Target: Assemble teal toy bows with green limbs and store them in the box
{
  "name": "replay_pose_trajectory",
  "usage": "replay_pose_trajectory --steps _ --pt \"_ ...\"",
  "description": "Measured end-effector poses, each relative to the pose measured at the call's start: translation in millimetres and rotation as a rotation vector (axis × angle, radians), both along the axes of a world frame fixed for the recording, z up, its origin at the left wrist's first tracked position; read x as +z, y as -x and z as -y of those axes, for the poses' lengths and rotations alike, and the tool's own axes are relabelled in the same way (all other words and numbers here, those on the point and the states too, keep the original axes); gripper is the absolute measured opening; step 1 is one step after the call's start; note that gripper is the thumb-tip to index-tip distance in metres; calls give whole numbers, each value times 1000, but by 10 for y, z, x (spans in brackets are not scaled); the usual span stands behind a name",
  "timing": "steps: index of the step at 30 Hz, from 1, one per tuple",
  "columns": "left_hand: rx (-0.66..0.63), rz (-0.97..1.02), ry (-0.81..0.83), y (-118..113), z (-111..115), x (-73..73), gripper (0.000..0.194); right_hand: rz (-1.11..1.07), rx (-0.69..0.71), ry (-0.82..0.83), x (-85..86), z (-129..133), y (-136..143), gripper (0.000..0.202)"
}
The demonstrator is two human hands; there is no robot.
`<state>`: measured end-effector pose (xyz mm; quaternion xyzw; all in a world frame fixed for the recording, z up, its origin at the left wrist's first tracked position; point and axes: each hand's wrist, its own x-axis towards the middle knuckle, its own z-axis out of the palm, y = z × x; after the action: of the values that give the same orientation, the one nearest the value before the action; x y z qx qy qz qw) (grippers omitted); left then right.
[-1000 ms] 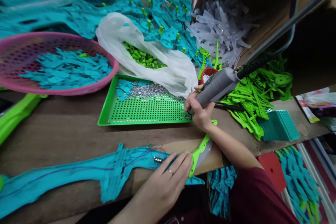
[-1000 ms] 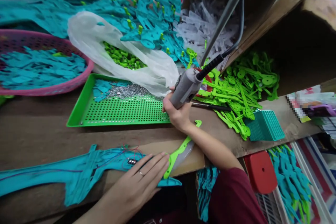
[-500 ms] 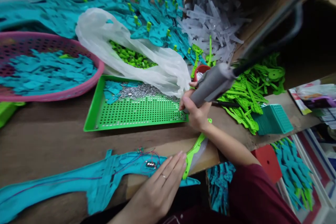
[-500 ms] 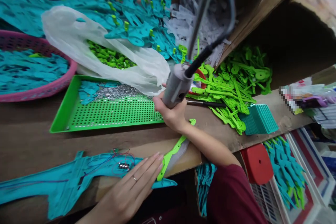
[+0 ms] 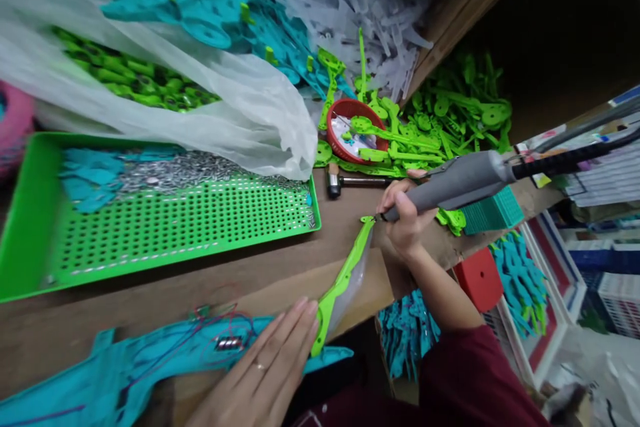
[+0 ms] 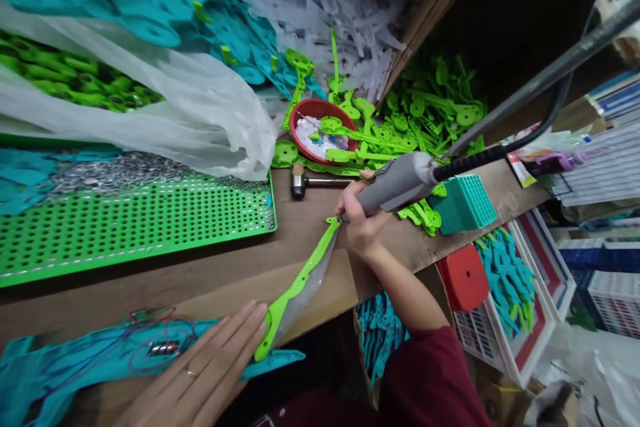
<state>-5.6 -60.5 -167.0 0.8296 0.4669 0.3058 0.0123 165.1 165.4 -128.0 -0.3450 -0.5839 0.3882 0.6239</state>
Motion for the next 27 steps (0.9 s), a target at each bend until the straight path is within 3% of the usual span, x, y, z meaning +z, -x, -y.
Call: replay_pose_trajectory --steps 7,10,13,16,19,23,27 --pt "-5 -38 -56 21 -32 4 50 -3 155 -4 -72 -70 -44 31" --pt "3 -58 -55 13 -26 0 48 40 328 -44 -94 -131 -132 30" --pt "51 -23 -103 -22 -17 -25 46 78 494 -60 -10 -160 -137 30" --pt "57 -19 -111 -51 -29 -46 44 46 464 -96 169 -108 105 33" --pt "64 -31 -117 -55 -54 -51 42 -15 400 -153 267 -15 572 34" --pt "91 11 -110 -62 -62 -65 35 53 470 -73 105 25 1098 34" --pt "119 51 -120 -104 -45 -95 36 1 493 -27 -61 6 1212 33"
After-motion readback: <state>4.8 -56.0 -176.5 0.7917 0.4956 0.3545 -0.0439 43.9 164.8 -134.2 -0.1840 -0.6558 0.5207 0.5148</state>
